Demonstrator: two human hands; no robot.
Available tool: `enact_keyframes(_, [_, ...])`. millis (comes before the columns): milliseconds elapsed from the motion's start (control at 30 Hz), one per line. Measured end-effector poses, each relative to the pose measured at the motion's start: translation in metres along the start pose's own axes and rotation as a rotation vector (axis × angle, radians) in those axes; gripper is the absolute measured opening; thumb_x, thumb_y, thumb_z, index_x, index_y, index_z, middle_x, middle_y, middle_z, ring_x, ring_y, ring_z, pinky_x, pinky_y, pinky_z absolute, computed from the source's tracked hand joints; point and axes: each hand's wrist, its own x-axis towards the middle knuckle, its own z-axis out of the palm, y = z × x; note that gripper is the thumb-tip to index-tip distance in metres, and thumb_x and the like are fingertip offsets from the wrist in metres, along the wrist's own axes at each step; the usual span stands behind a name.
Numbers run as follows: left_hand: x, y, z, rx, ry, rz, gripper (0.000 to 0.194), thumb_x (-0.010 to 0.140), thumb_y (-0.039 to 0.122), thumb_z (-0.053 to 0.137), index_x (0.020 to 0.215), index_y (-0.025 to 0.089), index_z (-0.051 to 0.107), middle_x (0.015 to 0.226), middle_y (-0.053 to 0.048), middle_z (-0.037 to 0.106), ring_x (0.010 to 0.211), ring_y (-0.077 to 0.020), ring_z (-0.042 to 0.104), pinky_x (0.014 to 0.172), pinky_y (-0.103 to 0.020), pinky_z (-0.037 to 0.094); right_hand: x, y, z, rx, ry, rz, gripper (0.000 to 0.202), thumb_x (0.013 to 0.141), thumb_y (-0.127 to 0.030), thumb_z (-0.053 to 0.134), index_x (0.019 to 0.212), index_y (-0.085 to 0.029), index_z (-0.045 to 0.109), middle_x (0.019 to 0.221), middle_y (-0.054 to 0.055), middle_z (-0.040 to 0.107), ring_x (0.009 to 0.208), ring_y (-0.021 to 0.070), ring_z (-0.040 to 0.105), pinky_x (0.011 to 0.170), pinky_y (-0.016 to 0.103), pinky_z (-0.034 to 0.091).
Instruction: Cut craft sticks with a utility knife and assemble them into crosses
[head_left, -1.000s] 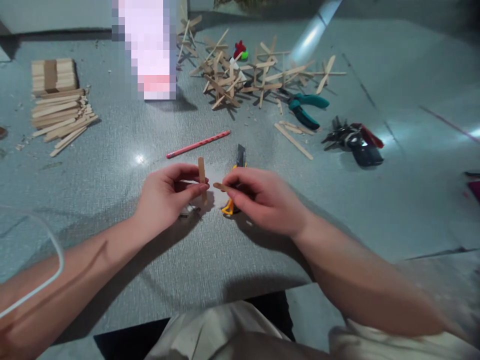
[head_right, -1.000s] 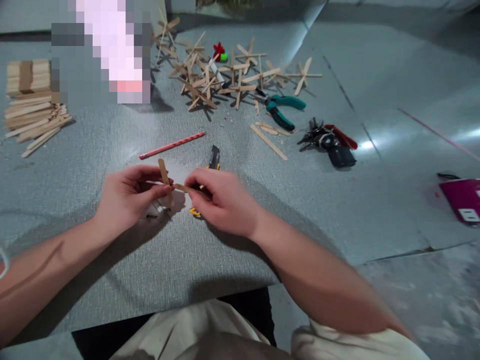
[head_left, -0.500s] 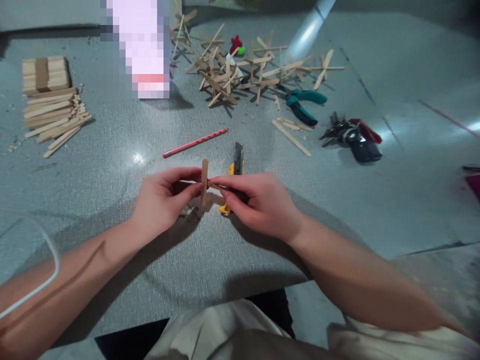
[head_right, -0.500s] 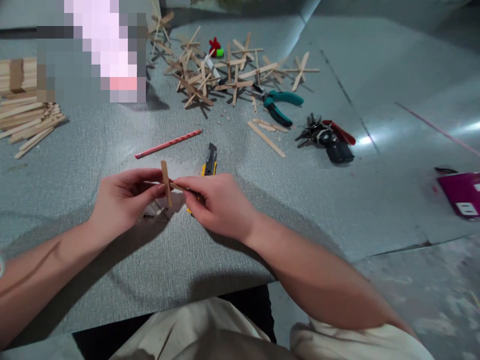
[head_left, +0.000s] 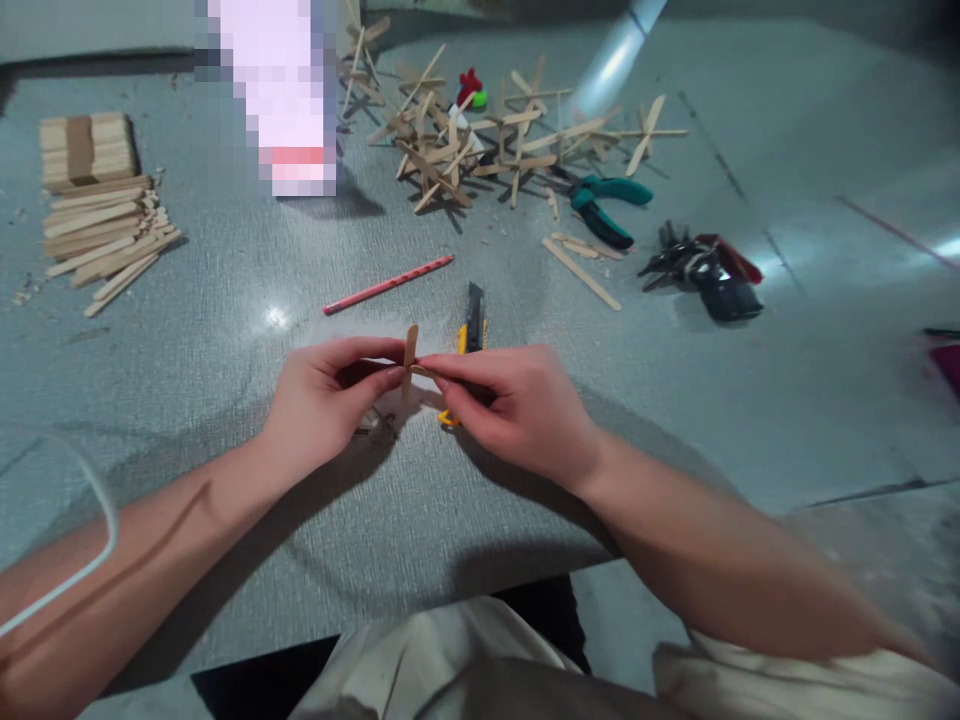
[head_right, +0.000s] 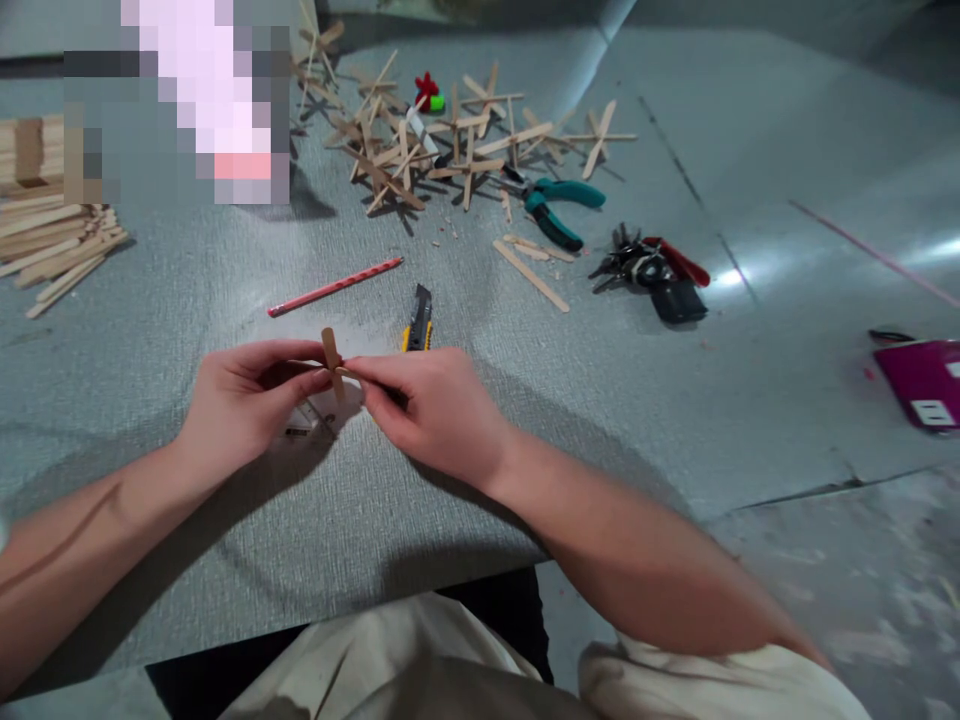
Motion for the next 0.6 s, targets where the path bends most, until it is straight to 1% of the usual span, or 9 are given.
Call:
enact_keyframes(200, [0.003, 0.000, 0.000, -0.038, 0.013, -0.029, 0.018, 0.074, 0.019, 0.090, 0.090, 0.028, 0.087, 0.091, -0.001, 0.085, 0.084, -0.0194, 0.080, 0.082, -0.031, 0.065, 0.000, -0.004, 0.001, 0.030, 0.005, 0.038, 0.028, 0.096, -0.014, 0.059, 0.112, -0.016, 0.082, 0.088, 0.004, 0.085, 0.062, 0.0116, 0.071, 0.060, 0.023, 0.048])
enact_keyframes(333, [0.004, -0.002, -0.003, -0.018, 0.014, -0.026, 0.018, 0.072, 0.019, 0.091, 0.086, 0.028, 0.087, 0.090, -0.001, 0.085, 0.084, -0.0189, 0.080, 0.085, -0.031, 0.065, -0.001, -0.007, 0.002, 0.080, 0.018, 0.065, 0.024, 0.098, -0.016, 0.062, 0.112, -0.016, 0.082, 0.094, 0.005, 0.086, 0.071, 0.0136, 0.076, 0.065, 0.023, 0.051])
enact_keyframes(400, [0.004, -0.003, -0.005, -0.004, 0.023, -0.013, 0.016, 0.072, 0.019, 0.092, 0.085, 0.028, 0.087, 0.089, -0.001, 0.085, 0.083, -0.0185, 0.080, 0.083, -0.030, 0.065, -0.002, -0.009, 0.003, 0.101, 0.023, 0.082, 0.023, 0.099, -0.017, 0.063, 0.111, -0.017, 0.082, 0.097, 0.005, 0.086, 0.074, 0.0144, 0.078, 0.067, 0.023, 0.052])
enact_keyframes(500, [0.002, -0.004, -0.006, 0.031, 0.044, 0.022, 0.015, 0.073, 0.021, 0.093, 0.083, 0.029, 0.087, 0.086, 0.000, 0.084, 0.080, -0.0176, 0.079, 0.079, -0.028, 0.065, -0.003, -0.014, 0.003, 0.105, 0.029, 0.091, 0.023, 0.099, -0.016, 0.063, 0.111, -0.018, 0.082, 0.095, 0.005, 0.086, 0.070, 0.0140, 0.076, 0.066, 0.024, 0.053])
enact_keyframes(600, [-0.001, -0.001, -0.005, 0.068, 0.069, 0.060, 0.013, 0.073, 0.023, 0.093, 0.082, 0.029, 0.086, 0.084, -0.001, 0.084, 0.078, -0.0181, 0.079, 0.077, -0.030, 0.065, -0.004, -0.020, 0.006, 0.095, 0.050, 0.098, 0.024, 0.099, -0.015, 0.061, 0.112, -0.019, 0.081, 0.096, 0.004, 0.086, 0.071, 0.0144, 0.076, 0.067, 0.024, 0.053])
